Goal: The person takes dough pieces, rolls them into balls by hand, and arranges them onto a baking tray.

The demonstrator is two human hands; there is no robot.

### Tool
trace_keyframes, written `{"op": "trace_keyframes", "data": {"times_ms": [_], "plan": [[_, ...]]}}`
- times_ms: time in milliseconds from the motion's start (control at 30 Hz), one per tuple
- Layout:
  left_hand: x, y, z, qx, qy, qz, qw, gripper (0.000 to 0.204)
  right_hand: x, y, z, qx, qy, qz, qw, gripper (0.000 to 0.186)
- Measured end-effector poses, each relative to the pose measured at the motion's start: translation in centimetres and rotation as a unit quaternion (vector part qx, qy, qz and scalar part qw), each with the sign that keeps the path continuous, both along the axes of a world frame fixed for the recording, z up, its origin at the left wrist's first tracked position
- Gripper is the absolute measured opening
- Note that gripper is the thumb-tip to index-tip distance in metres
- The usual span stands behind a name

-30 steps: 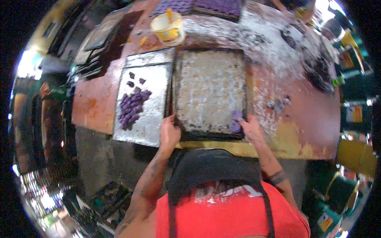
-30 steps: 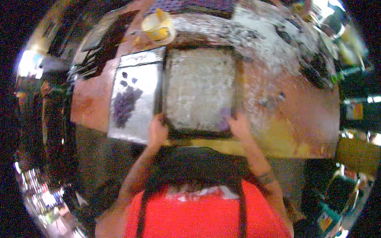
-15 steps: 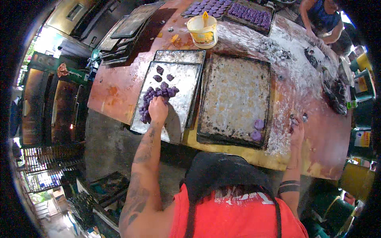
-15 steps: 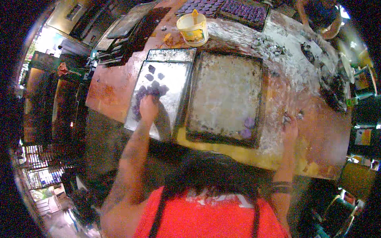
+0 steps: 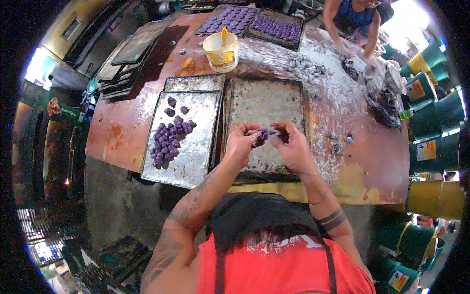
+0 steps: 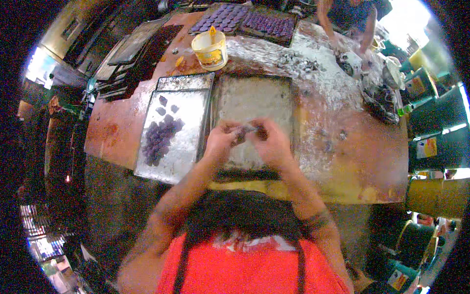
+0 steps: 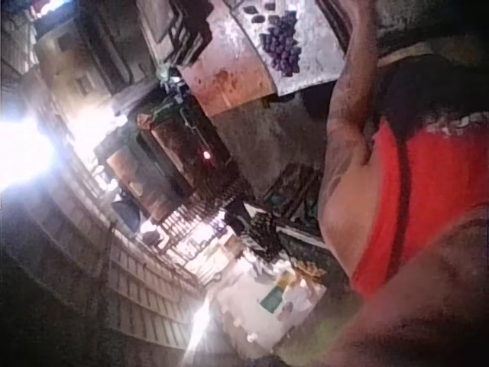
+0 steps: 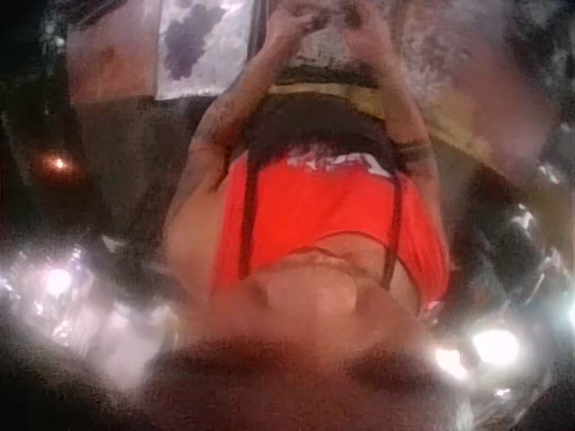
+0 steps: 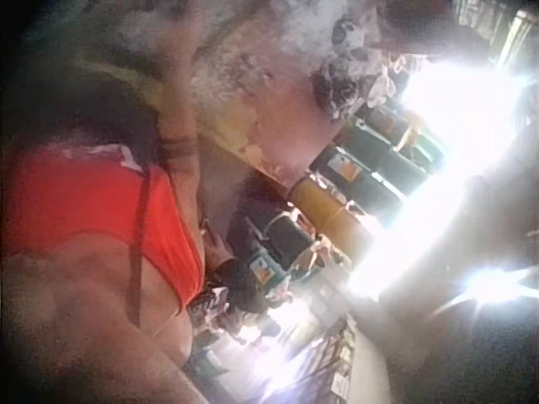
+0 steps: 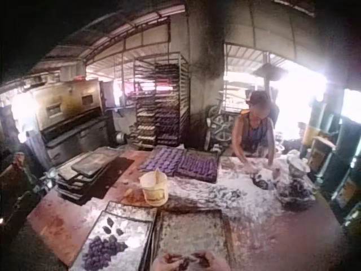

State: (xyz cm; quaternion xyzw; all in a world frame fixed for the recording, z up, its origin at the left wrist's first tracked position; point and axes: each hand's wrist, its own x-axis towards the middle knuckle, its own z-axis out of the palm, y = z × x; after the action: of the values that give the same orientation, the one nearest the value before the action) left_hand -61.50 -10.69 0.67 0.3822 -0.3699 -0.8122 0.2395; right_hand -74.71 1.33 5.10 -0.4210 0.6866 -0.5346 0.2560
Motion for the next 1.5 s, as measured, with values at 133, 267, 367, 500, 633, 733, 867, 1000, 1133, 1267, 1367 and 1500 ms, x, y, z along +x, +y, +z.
{"op": "trace_keyframes", "data": {"times_ms": [133, 267, 367, 500, 633, 733, 867, 1000, 1133, 1267, 1367, 1500], "plan": [[-1.2, 1.5, 0.7, 0.044, 0.068, -0.030, 0.996, 0.027, -0.9, 0.5, 0.6, 0.048, 0.277, 0.003, 0.960, 0.033], [-2.1, 2.9, 1.7, -0.014, 0.073, -0.066, 0.995, 0.027, -0.5, 1.4, -0.7, -0.017, 0.340, 0.034, 0.940, 0.047], [-1.8, 2.3, 2.0, -0.068, 0.070, -0.100, 0.990, 0.028, -1.6, 2.1, 1.4, 0.078, 0.139, -0.047, 0.986, 0.051], [-3.4, 3.2, 3.3, -0.055, 0.079, -0.091, 0.991, 0.028, -3.4, 2.8, 0.9, 0.031, -0.134, 0.008, 0.990, 0.033], [-4.5, 3.6, 4.9, 0.101, 0.120, -0.104, 0.982, 0.025, -3.6, 2.5, 0.0, -0.017, -0.247, -0.072, 0.966, 0.033], [-4.8, 3.1, 3.6, -0.153, 0.006, -0.112, 0.982, 0.019, -2.2, 2.2, 2.7, -0.080, -0.327, -0.098, 0.936, 0.032], [-5.0, 5.6, 4.3, -0.392, -0.001, -0.039, 0.919, 0.022, -2.4, 2.9, 2.7, -0.073, 0.001, -0.143, 0.987, 0.030], [-5.2, 2.9, 2.9, 0.014, 0.101, -0.060, 0.993, 0.031, -2.5, 3.8, 0.6, -0.080, 0.277, -0.048, 0.956, 0.041], [-4.3, 3.7, 4.9, -0.024, 0.044, -0.133, 0.990, 0.035, -3.6, 4.4, 3.2, -0.025, 0.257, 0.001, 0.966, 0.043], [-4.8, 5.1, 2.4, 0.066, 0.135, -0.196, 0.969, 0.037, -5.9, 3.6, 1.6, -0.073, 0.182, 0.135, 0.971, 0.046], [-5.2, 6.7, 1.2, 0.144, 0.147, -0.180, 0.962, 0.041, -6.0, 4.7, 0.0, -0.016, 0.174, 0.144, 0.974, 0.043], [-4.5, 7.2, -2.2, 0.135, 0.039, -0.212, 0.967, 0.032, -2.9, 6.7, -7.2, 0.062, -0.032, -0.085, 0.994, 0.052]]}}
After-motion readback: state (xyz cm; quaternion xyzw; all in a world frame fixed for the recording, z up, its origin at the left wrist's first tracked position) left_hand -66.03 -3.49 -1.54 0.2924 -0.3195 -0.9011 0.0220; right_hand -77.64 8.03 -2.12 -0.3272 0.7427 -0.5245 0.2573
